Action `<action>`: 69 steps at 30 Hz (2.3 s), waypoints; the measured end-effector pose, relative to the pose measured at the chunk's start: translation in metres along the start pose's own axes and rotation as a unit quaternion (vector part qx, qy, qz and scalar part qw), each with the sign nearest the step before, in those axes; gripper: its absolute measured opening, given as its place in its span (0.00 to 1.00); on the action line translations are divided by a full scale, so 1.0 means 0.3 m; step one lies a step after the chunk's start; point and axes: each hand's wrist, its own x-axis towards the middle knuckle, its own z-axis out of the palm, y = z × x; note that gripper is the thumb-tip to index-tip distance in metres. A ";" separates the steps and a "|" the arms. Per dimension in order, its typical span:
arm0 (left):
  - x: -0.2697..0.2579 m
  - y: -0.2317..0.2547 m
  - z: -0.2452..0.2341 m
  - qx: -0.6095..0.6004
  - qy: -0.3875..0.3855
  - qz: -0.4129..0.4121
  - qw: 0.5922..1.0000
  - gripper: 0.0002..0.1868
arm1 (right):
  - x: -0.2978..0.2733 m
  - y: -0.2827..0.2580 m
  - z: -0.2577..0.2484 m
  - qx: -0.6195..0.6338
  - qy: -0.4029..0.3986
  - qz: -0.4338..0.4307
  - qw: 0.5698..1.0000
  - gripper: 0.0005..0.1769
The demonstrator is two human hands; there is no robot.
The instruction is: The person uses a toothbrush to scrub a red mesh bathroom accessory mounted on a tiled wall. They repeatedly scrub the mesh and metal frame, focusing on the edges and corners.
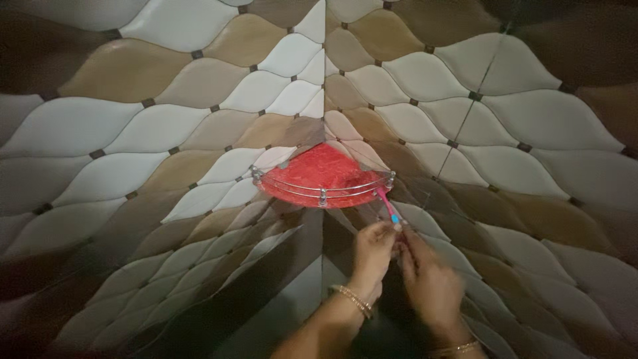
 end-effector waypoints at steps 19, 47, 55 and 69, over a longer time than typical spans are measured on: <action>-0.122 0.173 -0.053 0.021 0.030 -0.053 0.998 0.12 | -0.019 -0.095 -0.032 0.003 0.030 -0.111 0.993 0.19; -0.187 0.204 -0.149 0.058 0.030 -0.022 0.998 0.13 | -0.103 -0.191 0.003 0.045 0.046 -0.114 0.991 0.20; -0.180 0.224 -0.199 0.059 0.024 -0.009 0.998 0.14 | -0.118 -0.248 0.037 0.022 0.077 -0.147 0.986 0.19; -0.282 0.302 -0.257 0.008 0.041 0.004 0.999 0.14 | -0.162 -0.334 0.032 -0.011 0.045 -0.181 0.982 0.23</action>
